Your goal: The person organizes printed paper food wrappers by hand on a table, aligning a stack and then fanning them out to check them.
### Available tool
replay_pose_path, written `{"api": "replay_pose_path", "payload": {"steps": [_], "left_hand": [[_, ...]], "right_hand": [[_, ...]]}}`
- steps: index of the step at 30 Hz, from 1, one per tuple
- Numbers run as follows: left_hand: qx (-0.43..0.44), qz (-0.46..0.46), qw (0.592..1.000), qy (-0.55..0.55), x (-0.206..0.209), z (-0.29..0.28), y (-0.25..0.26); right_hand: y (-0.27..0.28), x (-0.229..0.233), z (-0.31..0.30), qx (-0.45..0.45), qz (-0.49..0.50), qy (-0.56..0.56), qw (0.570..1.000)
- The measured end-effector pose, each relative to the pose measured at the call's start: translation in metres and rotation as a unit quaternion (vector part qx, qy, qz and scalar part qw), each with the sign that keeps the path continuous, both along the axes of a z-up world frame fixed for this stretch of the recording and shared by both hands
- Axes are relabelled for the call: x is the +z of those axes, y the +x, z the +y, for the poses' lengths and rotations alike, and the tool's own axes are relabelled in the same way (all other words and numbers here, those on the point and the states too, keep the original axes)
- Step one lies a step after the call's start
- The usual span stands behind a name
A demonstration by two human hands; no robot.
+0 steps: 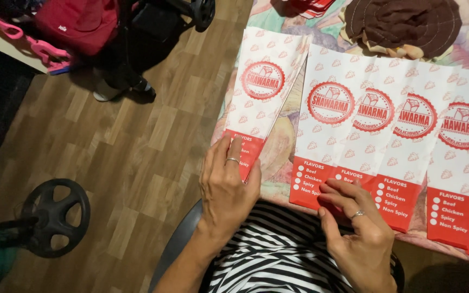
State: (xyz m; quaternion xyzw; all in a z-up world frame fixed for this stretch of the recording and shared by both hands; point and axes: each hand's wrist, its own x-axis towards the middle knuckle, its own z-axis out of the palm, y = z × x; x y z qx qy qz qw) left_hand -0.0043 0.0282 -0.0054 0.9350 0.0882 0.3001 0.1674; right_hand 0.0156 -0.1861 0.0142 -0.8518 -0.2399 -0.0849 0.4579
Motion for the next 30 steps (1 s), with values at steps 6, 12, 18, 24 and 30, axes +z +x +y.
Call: {"api": "replay_pose_path", "payload": {"steps": [6, 12, 18, 24, 30], "left_hand": [[0.01, -0.024, 0.998, 0.058, -0.012, -0.006, -0.002], [-0.008, -0.088, 0.994, 0.067, 0.0, -0.009, 0.002], [-0.033, -0.173, 0.984, 0.036, 0.019, -0.014, 0.008], [-0.107, -0.178, 0.978, 0.023, 0.01, -0.035, 0.007], [-0.22, -0.047, 0.974, -0.002, 0.004, -0.031, -0.008]], "right_hand": [[0.0, 0.0, -0.001, 0.009, -0.021, -0.016, 1.0], [0.001, 0.0, -0.001, 0.029, -0.033, -0.015, 0.999], [0.002, -0.001, -0.004, 0.043, -0.037, -0.015, 0.998], [0.003, -0.003, -0.006, 0.056, -0.036, -0.028, 0.997], [0.002, -0.003, -0.007, 0.056, -0.04, -0.031, 0.997]]}}
